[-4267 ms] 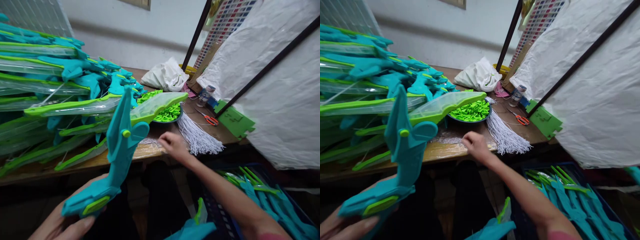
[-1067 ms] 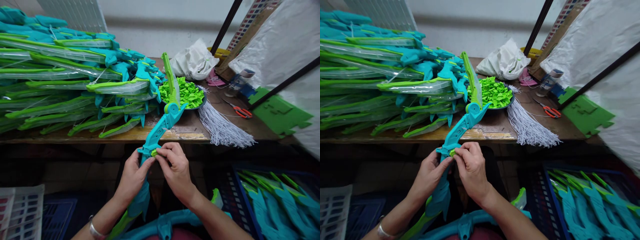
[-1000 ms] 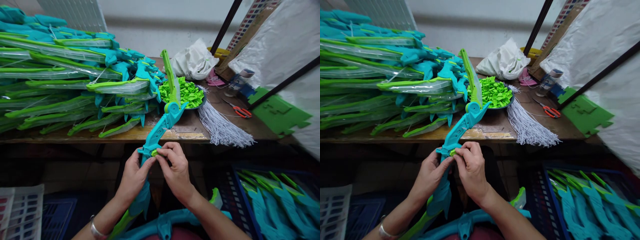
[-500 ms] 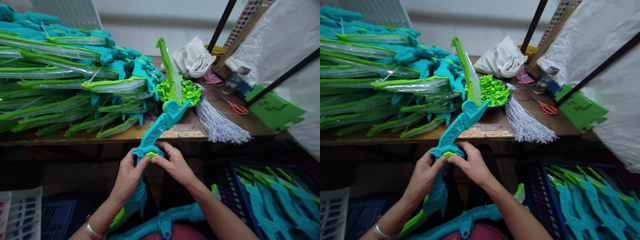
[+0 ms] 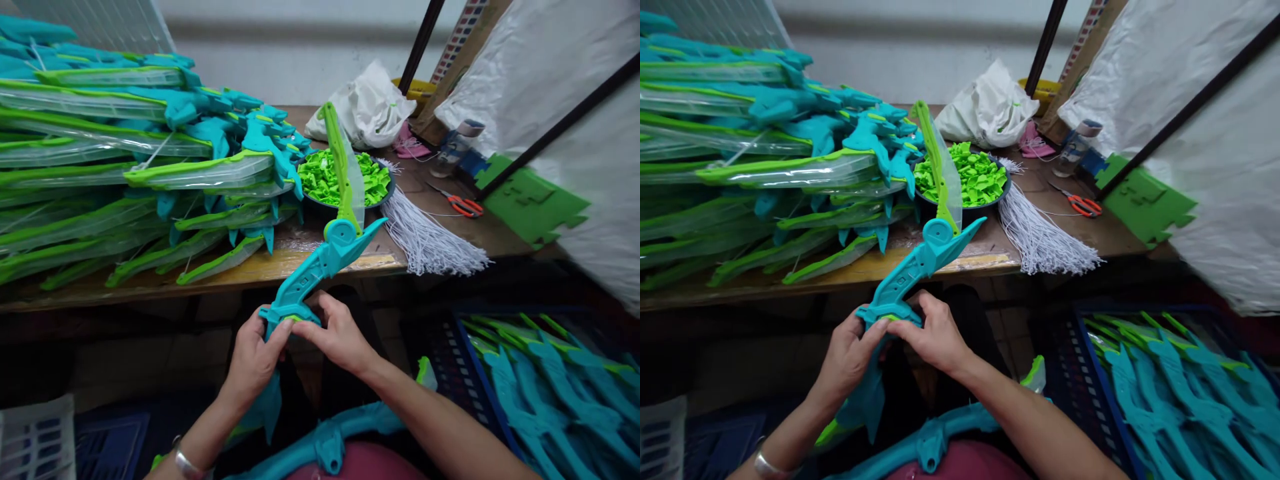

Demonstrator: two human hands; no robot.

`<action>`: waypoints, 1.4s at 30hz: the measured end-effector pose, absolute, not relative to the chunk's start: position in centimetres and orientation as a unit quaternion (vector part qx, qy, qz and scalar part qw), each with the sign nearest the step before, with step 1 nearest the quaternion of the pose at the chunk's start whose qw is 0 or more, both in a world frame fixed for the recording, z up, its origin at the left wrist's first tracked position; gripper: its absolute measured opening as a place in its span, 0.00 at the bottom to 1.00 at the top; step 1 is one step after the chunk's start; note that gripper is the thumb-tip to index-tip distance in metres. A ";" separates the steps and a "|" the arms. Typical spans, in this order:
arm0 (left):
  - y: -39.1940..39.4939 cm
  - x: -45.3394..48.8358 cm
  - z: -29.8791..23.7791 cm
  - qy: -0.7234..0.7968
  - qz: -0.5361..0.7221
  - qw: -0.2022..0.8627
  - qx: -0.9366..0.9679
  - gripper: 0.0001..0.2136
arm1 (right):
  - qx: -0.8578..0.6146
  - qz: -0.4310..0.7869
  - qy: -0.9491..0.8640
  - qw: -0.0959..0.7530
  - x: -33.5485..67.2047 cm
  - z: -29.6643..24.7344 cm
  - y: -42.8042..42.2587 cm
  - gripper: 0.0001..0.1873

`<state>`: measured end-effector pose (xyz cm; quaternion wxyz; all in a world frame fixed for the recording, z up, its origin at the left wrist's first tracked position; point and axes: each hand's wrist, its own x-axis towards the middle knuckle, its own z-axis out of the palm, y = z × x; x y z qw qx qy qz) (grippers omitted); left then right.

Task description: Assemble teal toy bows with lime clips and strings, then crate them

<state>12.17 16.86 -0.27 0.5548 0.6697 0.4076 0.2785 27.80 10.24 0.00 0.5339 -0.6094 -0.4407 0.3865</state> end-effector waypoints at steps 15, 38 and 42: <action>20.3 7.0 -0.9 0.400 0.103 0.638 0.650 0.20 | -0.815 -0.080 -0.453 0.352 43.8 -1.4 5.8 0.11; 21.0 12.2 1.5 0.296 0.000 0.765 0.572 0.21 | -0.801 -0.005 -0.417 0.430 44.2 -1.8 7.2 0.14; 20.0 14.5 0.8 0.277 0.008 0.801 0.531 0.25 | -0.775 0.092 -0.379 0.497 39.2 -2.7 5.8 0.16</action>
